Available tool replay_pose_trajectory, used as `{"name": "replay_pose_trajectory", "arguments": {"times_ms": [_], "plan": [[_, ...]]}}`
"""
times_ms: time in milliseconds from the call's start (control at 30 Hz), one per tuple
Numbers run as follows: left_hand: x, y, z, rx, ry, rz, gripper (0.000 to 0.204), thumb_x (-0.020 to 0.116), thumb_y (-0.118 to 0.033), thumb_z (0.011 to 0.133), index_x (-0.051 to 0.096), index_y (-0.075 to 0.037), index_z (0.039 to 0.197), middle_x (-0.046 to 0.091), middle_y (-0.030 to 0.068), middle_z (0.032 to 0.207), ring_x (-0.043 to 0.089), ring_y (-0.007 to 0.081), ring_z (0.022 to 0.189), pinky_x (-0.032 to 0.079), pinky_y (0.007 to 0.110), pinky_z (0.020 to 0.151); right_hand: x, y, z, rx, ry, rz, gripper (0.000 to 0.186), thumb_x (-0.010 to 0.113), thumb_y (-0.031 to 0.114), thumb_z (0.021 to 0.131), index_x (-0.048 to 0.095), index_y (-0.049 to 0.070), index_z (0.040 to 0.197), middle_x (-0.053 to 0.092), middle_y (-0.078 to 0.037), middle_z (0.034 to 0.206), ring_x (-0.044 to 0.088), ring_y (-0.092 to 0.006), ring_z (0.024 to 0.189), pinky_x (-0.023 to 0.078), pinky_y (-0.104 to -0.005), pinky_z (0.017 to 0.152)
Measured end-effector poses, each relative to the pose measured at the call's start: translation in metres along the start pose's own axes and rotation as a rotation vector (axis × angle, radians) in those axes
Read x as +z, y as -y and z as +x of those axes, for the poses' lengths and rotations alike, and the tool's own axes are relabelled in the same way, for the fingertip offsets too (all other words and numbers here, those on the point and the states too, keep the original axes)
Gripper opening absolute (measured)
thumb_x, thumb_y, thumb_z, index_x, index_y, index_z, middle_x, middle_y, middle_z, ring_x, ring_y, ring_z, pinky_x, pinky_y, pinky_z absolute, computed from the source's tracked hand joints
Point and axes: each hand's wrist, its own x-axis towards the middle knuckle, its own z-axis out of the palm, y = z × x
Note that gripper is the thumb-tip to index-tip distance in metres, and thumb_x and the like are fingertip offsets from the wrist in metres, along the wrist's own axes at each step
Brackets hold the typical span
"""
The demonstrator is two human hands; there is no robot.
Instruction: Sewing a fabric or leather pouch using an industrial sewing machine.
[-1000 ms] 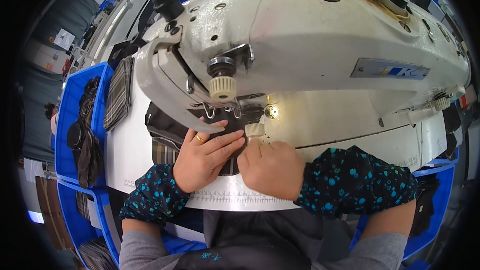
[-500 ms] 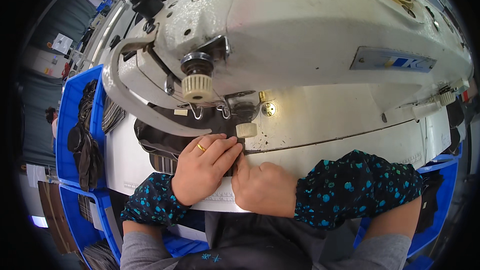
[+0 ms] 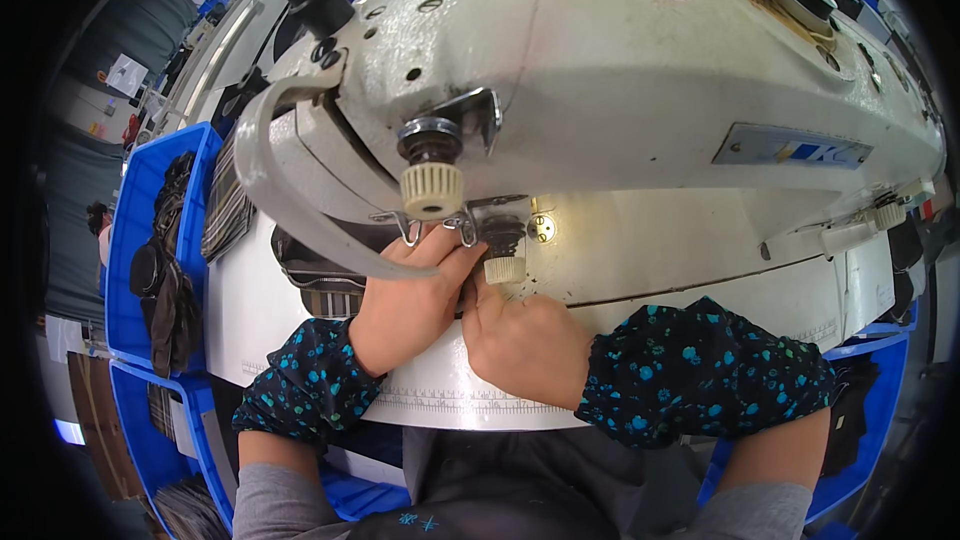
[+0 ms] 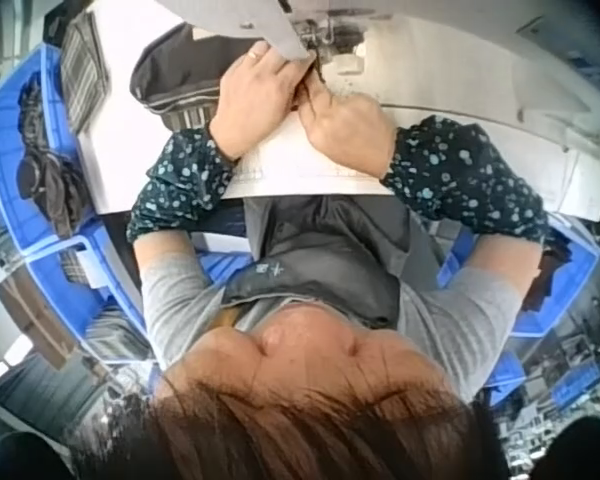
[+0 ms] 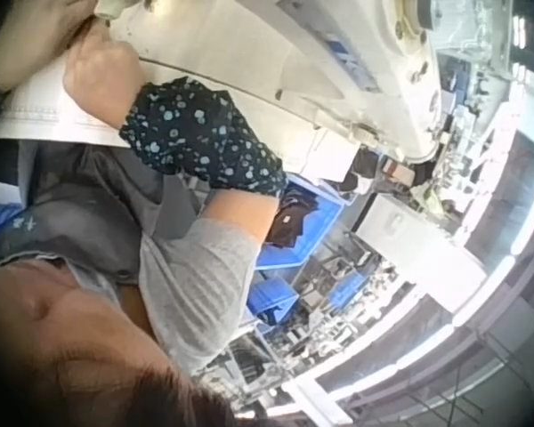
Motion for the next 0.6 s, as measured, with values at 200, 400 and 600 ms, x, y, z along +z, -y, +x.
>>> {"name": "replay_pose_trajectory", "arguments": {"times_ms": [200,400,600], "plan": [[-0.014,-0.008,-0.002,-0.014,-0.044,0.063,0.039,0.066,-0.013,0.076,0.07,-0.006,0.115,0.061,0.0037,0.103,0.061,0.0217,0.094,0.053,0.032,0.073,0.001,-0.004,-0.002,0.01,0.031,0.013,0.033,0.063,0.013,0.085,0.07,-0.01,0.107,0.071,-0.028,0.104,0.059,-0.017,0.05,0.046,-0.028,0.044],[-0.018,-0.014,-0.009,-0.104,0.009,0.116,0.045,0.076,-0.01,0.074,0.073,-0.014,0.119,0.056,0.001,0.083,0.06,0.0211,0.066,0.047,0.035,0.053,-0.001,-0.005,-0.002,-0.019,-0.026,0.067,0.036,0.062,0.01,0.079,0.07,-0.012,0.107,0.056,-0.006,0.066,0.057,-0.0136,0.05,0.045,-0.0289,0.041],[-0.013,-0.008,-0.007,-0.097,-0.005,0.008,0.047,0.074,-0.008,0.07,0.075,-0.014,0.116,0.059,0.0027,0.088,0.062,0.0238,0.074,0.049,0.037,0.058,0.0,-0.003,-0.004,0.006,0.008,0.095,0.034,0.063,0.012,0.083,0.071,-0.006,0.11,0.071,-0.021,0.101,0.062,-0.0159,0.056,0.048,-0.0289,0.045]]}}
